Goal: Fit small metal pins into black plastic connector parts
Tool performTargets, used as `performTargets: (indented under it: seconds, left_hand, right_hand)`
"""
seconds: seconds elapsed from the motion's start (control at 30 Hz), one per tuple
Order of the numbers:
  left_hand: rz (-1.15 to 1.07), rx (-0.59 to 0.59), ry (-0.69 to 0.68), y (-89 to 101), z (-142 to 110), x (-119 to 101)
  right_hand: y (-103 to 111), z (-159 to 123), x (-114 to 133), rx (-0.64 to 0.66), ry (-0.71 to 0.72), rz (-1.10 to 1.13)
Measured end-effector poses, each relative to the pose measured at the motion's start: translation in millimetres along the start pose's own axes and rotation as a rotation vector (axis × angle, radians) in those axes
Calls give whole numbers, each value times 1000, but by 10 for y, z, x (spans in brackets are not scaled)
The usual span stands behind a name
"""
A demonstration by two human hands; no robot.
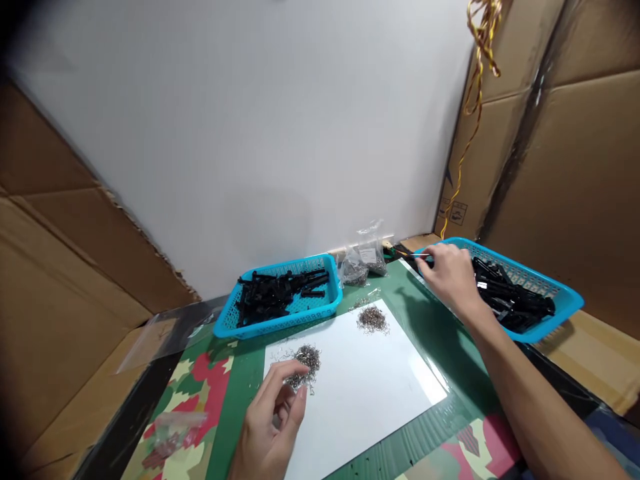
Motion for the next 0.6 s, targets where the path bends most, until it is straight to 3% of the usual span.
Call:
performTargets:
  seconds: [0.1,0.17,0.23,0.4,0.53,0.6]
  left_hand:
    - [-15,25,-22,-18,-14,11]
    - [5,71,-55,-23,-28,7]
    - [33,126,-91,-17,-35,-1]
    - [52,177,-130,10,-18,7]
    - [69,187,-183,19,-2,23]
    - [79,208,-201,23,-12,22]
  right_hand:
    - [127,187,-141,-26,-78,-56]
    - [101,197,-38,36,-43,-24]
    - [-4,128,204,140,48,55]
    - [-405,-99,1075,453,358,215]
    - [-766,23,1611,716,514,139]
    - [-936,163,1758,754,504,44]
Point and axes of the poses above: each hand's wrist, its own z-axis towards the middle knuckle, its own y-axis out of the back of the hand, x = y × z, the point moved 1 cm from there along z, towards the middle knuckle, and after that the axes turned 10 degrees about z, right-handed, at the moved point
